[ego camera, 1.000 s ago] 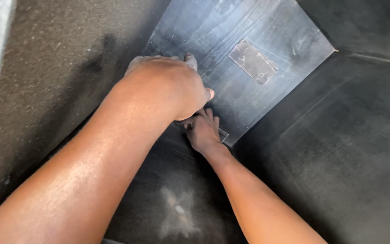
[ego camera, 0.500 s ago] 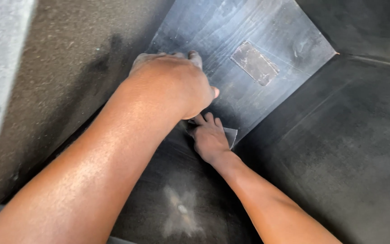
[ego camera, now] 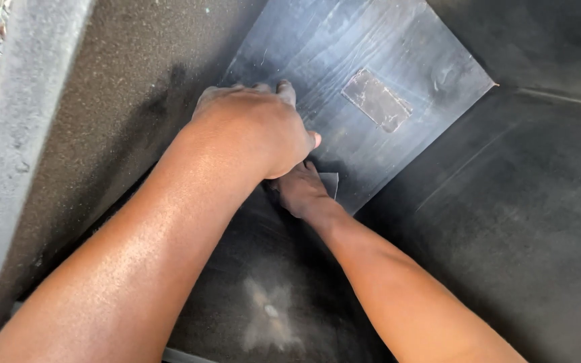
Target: The person sands the interior surfaces of a black cabinet using a sanding block. They work on the back panel and the vertical divider between compartments, smoothing the painted surface. A green phone is visible resting on the cabinet shelf during the process.
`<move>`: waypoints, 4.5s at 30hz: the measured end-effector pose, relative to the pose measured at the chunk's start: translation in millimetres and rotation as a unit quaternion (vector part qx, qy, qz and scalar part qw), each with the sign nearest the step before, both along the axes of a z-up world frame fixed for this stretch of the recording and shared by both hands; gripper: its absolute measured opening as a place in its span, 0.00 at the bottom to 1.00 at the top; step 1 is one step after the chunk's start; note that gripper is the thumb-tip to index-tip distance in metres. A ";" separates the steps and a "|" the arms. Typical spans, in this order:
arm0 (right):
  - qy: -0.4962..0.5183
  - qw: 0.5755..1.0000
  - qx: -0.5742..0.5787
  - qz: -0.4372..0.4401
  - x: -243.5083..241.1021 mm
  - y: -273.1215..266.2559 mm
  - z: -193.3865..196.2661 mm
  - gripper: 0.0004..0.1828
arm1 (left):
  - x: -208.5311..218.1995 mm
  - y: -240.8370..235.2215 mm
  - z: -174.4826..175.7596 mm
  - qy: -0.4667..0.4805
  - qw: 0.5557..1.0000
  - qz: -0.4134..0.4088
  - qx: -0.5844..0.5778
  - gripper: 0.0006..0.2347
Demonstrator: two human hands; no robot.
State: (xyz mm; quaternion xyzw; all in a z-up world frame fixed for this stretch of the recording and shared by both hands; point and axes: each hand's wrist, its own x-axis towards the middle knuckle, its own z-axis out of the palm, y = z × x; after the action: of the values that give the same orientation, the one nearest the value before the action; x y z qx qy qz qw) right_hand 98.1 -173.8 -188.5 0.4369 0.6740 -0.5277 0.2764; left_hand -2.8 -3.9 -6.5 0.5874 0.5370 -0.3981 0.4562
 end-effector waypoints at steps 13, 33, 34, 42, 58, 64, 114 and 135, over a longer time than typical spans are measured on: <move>0.002 0.998 0.016 -0.069 7.1 -13.1 23.9 0.14 | 0.2 1.8 -1.0 -0.002 1.000 0.005 -0.029 0.30; -0.034 0.978 -0.099 -0.180 -20.9 19.9 81.2 0.28 | 2.8 6.9 11.6 0.008 0.999 0.007 -0.049 0.28; -0.032 0.978 -0.102 -0.179 -12.7 13.0 62.2 0.28 | 4.9 8.6 11.0 0.010 0.999 0.008 -0.052 0.28; 0.024 0.988 -0.083 -0.129 -0.6 -8.3 29.8 0.22 | 3.5 7.3 13.2 0.024 0.998 0.009 -0.055 0.31; -0.045 0.989 -0.117 -0.080 -0.3 -0.1 25.9 0.18 | -1.1 1.7 5.1 0.025 0.996 -0.024 -0.084 0.31; -0.034 0.970 -0.153 -0.186 2.6 -13.0 0.6 0.26 | -0.4 0.9 4.6 0.014 0.996 -0.011 -0.084 0.31; -0.162 0.889 -0.300 -0.307 53.5 -53.6 42.3 0.53 | -10.3 -10.4 -36.4 0.049 0.997 -0.018 -0.054 0.22; -0.158 0.941 -0.206 -0.219 109.7 -50.5 -45.7 0.29 | -25.2 -113.1 -150.0 0.259 0.940 -0.097 -0.198 0.31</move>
State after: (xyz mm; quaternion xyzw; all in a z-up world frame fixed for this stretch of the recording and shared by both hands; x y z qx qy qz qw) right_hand 207.8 -224.4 -234.2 0.5847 0.3857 -0.6267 0.3415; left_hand -28.0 -117.0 -156.5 0.4110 0.4875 -0.6768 0.3680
